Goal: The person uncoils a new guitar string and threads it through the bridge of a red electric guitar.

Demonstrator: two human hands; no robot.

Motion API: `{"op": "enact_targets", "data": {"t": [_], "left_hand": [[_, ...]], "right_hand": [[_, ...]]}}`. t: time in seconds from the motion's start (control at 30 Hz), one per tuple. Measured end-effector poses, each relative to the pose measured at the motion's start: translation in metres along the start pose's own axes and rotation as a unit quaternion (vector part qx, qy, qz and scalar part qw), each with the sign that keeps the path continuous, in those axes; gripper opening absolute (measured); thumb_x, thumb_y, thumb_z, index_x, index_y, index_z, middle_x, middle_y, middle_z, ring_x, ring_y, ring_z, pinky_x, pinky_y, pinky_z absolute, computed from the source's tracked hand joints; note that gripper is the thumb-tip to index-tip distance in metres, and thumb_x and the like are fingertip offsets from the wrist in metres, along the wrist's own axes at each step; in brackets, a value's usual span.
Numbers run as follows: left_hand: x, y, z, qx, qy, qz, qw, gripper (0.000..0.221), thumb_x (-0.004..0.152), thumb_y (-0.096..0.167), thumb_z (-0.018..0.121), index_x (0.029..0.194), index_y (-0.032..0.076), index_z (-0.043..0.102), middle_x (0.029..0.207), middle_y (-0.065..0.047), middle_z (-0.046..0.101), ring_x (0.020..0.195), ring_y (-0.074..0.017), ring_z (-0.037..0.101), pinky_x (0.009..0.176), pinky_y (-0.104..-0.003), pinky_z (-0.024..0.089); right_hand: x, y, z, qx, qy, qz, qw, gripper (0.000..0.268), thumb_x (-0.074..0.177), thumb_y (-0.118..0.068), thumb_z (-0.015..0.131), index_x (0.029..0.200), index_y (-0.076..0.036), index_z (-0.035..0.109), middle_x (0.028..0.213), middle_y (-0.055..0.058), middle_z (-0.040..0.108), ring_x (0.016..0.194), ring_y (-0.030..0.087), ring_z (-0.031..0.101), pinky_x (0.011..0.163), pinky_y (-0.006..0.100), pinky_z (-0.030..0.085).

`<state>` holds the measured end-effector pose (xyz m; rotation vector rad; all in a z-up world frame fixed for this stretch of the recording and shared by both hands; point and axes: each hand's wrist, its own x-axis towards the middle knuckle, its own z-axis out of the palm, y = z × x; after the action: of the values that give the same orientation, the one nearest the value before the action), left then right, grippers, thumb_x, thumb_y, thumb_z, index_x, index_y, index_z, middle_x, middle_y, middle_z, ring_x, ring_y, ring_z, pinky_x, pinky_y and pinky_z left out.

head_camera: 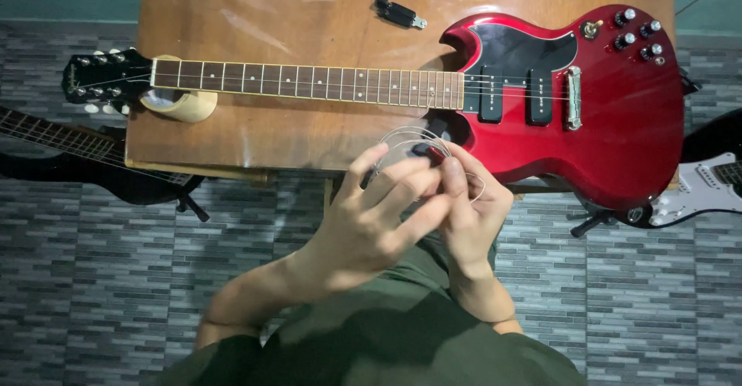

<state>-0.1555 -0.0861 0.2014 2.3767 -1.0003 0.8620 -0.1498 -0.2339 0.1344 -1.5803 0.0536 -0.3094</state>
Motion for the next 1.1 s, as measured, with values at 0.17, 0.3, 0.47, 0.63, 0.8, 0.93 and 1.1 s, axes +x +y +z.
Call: {"op": "enact_targets", "data": {"t": [0.17,0.3,0.47,0.63,0.8,0.93,1.1], "left_hand": [[-0.026,-0.009,0.031,-0.131,0.083,-0.091,0.984,0.008,0.096,0.005,0.068,0.095,0.010,0.074,0.077,-0.002,0.059,0.062,-0.0183,0.057,0.075,-0.039,0.054],[-0.046,-0.014,0.034,-0.413,0.186,-0.344,0.823,0.017,0.101,0.015,0.063,0.095,0.000,0.065,0.056,-0.005,0.056,0.045,-0.0098,0.043,0.042,-0.025,0.038],[-0.040,-0.001,0.039,-0.544,0.227,-0.389,0.708,0.014,0.102,0.008,0.062,0.100,-0.006,0.063,0.062,-0.008,0.058,0.056,-0.0091,0.051,0.053,-0.023,0.046],[-0.043,0.000,0.040,-0.637,0.223,-0.382,0.631,0.018,0.104,0.009,0.060,0.103,-0.009,0.062,0.061,-0.012,0.058,0.057,-0.0105,0.052,0.053,-0.023,0.046],[-0.050,0.005,0.029,-0.709,0.181,-0.333,0.595,0.037,0.100,0.015,0.065,0.128,-0.009,0.060,0.110,-0.031,0.072,0.099,-0.0312,0.074,0.089,-0.039,0.060],[-0.053,0.000,0.020,-0.695,0.172,-0.318,0.621,0.032,0.091,-0.009,0.069,0.122,-0.013,0.062,0.108,-0.029,0.073,0.097,-0.0289,0.075,0.085,-0.039,0.064],[-0.045,0.001,0.011,-0.661,0.157,-0.363,0.638,0.018,0.091,-0.009,0.071,0.109,-0.009,0.068,0.093,-0.022,0.077,0.085,-0.0202,0.075,0.076,-0.032,0.064]], "right_hand": [[0.013,0.015,0.005,0.142,-0.022,-0.066,0.987,0.036,0.107,-0.014,0.051,0.127,0.014,0.061,0.063,0.021,0.062,0.040,0.011,0.046,0.041,0.022,0.040],[0.023,0.010,-0.004,0.127,0.021,-0.123,0.984,0.039,0.114,-0.013,0.041,0.146,0.009,0.048,0.076,0.022,0.064,0.049,0.010,0.049,0.050,0.020,0.040],[0.019,0.015,-0.010,0.141,-0.032,-0.122,0.982,0.026,0.102,-0.001,0.051,0.119,0.013,0.065,0.080,0.027,0.063,0.052,0.014,0.051,0.049,0.025,0.045],[0.011,0.012,-0.010,0.105,-0.053,-0.156,0.981,0.015,0.092,0.006,0.063,0.098,0.017,0.071,0.066,0.025,0.061,0.046,0.016,0.049,0.039,0.026,0.039],[0.011,0.034,-0.010,0.186,0.016,-0.115,0.976,0.015,0.096,0.005,0.062,0.101,0.017,0.069,0.061,0.022,0.056,0.051,0.015,0.048,0.044,0.023,0.039],[0.009,0.031,-0.006,0.207,0.036,-0.097,0.973,0.016,0.098,-0.001,0.064,0.104,0.013,0.070,0.059,0.017,0.057,0.041,0.004,0.037,0.038,0.016,0.032],[0.007,0.031,-0.007,0.214,0.062,-0.070,0.972,0.016,0.097,-0.001,0.066,0.105,0.013,0.069,0.059,0.018,0.058,0.038,0.003,0.038,0.035,0.016,0.032]]}}
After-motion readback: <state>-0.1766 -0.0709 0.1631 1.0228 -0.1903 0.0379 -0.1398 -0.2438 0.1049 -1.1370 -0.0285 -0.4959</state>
